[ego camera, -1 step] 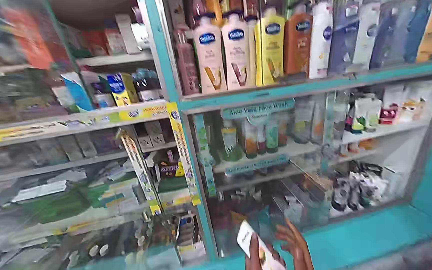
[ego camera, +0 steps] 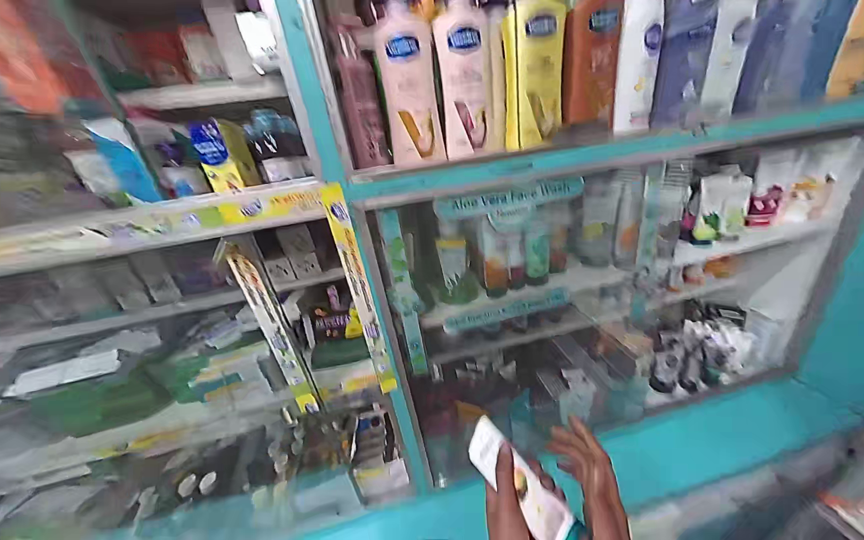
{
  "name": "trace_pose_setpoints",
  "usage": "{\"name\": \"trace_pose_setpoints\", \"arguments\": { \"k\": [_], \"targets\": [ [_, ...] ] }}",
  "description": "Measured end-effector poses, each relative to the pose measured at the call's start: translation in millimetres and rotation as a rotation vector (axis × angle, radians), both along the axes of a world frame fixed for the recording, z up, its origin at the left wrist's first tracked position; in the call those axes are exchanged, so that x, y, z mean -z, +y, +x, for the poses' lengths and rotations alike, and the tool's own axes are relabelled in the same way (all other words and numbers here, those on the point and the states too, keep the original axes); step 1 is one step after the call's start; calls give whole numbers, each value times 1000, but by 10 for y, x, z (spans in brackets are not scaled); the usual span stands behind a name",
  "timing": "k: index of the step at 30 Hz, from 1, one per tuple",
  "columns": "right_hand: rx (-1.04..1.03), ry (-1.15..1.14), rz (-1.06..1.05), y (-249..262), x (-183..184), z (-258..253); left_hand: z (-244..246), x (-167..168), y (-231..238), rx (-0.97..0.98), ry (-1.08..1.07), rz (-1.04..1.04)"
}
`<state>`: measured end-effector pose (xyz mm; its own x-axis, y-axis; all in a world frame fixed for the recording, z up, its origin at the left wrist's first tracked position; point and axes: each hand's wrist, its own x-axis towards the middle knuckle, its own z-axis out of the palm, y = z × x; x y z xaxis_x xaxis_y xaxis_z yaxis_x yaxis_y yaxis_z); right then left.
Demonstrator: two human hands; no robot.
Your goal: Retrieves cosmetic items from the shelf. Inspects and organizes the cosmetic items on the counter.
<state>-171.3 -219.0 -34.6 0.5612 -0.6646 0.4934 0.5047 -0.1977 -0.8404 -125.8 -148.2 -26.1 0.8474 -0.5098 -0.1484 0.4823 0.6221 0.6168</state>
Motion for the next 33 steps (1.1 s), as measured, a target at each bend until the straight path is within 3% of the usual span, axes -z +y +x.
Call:
{"name": "trace_pose_setpoints", "arguments": {
  "k": [3,6,8,11,14,17,19,21,22,24,26,28,33],
  "targets": [
    [85,18,240,-94,224,-64,-176,13,173,68,-99,27],
    [215,31,335,-187,427,-337,-352,417,473,337,-183,60],
    [323,-13,229,-127,509,-632,-431,723,580,464,-262,55],
    [437,3,4,177,495,-1225,-611,1062,728,507,-465,77],
    [624,108,-172,472,368,-1721,-723,1333,879,440,-958,164],
    [780,453,-495,824,275,-1924,-930,1350,909,343,-1411,298],
    [718,789,-624,1013,297,-1870,-1182,1387,948,347,-1596,359],
    [414,1095,-339,945,344,-1979,-1446,1430,990,510,-1535,398],
    [299,1104,-144,803,423,-2123,-1574,1431,979,630,-1434,405],
    [306,939,32,638,613,-2496,-1863,1393,969,900,-1091,336],
    [498,769,-45,769,763,-2810,-2207,1254,1053,1107,-815,337],
    [698,750,-191,961,855,-3030,-2511,1132,1076,1206,-593,404],
    [868,988,-538,1276,1115,-3760,-3375,1148,997,1140,-107,322]
  ]
}}
